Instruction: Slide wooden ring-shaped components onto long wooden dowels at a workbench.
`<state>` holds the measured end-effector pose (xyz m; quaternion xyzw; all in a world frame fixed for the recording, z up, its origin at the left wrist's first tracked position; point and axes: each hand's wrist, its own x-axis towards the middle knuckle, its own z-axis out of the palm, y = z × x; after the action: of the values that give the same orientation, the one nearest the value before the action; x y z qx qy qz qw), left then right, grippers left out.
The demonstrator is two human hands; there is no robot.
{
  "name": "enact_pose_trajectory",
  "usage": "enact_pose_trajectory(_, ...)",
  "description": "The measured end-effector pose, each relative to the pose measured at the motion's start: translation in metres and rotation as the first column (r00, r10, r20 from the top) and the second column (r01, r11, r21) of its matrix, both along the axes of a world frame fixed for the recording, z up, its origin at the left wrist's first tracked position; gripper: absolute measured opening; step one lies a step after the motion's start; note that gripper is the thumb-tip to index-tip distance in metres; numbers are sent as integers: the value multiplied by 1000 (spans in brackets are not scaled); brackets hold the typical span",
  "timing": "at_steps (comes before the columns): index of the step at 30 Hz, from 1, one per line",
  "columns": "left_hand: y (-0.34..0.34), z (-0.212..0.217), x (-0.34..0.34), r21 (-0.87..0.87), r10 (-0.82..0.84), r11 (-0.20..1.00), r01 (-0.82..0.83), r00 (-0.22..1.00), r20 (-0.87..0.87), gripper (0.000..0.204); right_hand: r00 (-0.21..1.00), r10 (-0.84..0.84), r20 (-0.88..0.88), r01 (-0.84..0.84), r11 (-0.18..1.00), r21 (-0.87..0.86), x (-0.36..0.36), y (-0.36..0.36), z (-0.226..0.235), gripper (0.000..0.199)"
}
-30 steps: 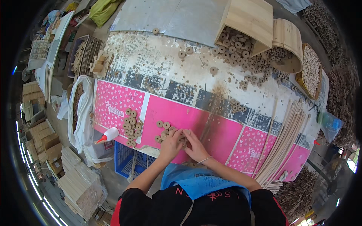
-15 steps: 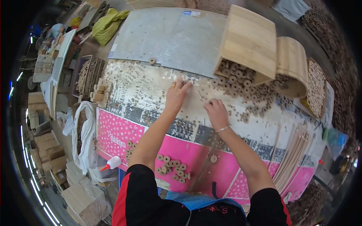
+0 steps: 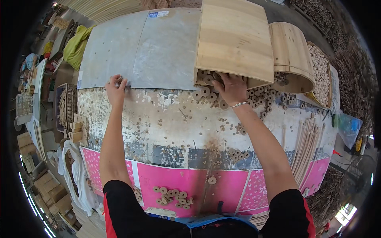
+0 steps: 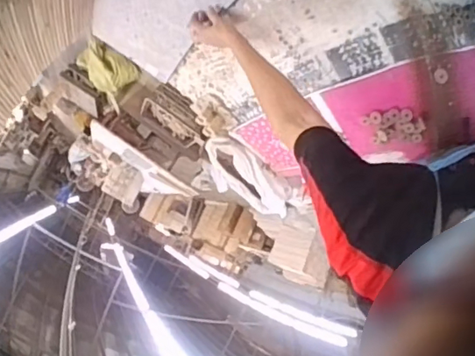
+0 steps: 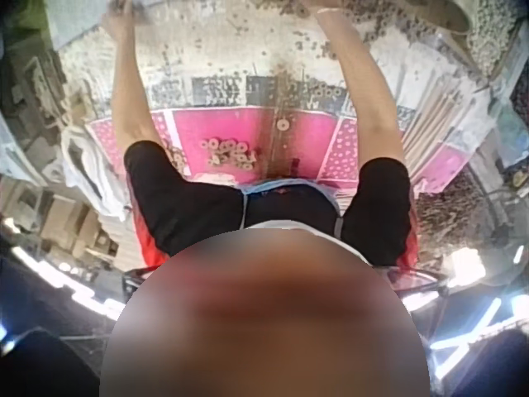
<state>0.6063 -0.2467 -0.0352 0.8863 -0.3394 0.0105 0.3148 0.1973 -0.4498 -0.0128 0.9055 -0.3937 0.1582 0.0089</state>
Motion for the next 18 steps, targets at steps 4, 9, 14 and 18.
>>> enact_pose_trajectory(4, 6, 4, 14, 15, 2, 1000, -2, 1000, 12, 36, 994, -21, 107, -4, 974, 226, 15, -1, -6, 41)
enact_pose_trajectory(9, 8, 13, -57, -176, -72, 984, 41, 983, -170, 30, 983, 53, 177, -56, 998, 10, 5, 29, 4, 29)
enact_pose_trajectory(14, -9, 16, -194, -280, -348, 930, 238, 815, -463, 31, 969, 127, 210, -144, 987, 68, -20, 54, 2, 29)
enact_pose_trajectory(18, -24, 22, -254, -188, -408, 911, 367, 869, -279, 37, 942, 210, 262, -263, 946, 188, -38, 83, 22, 46)
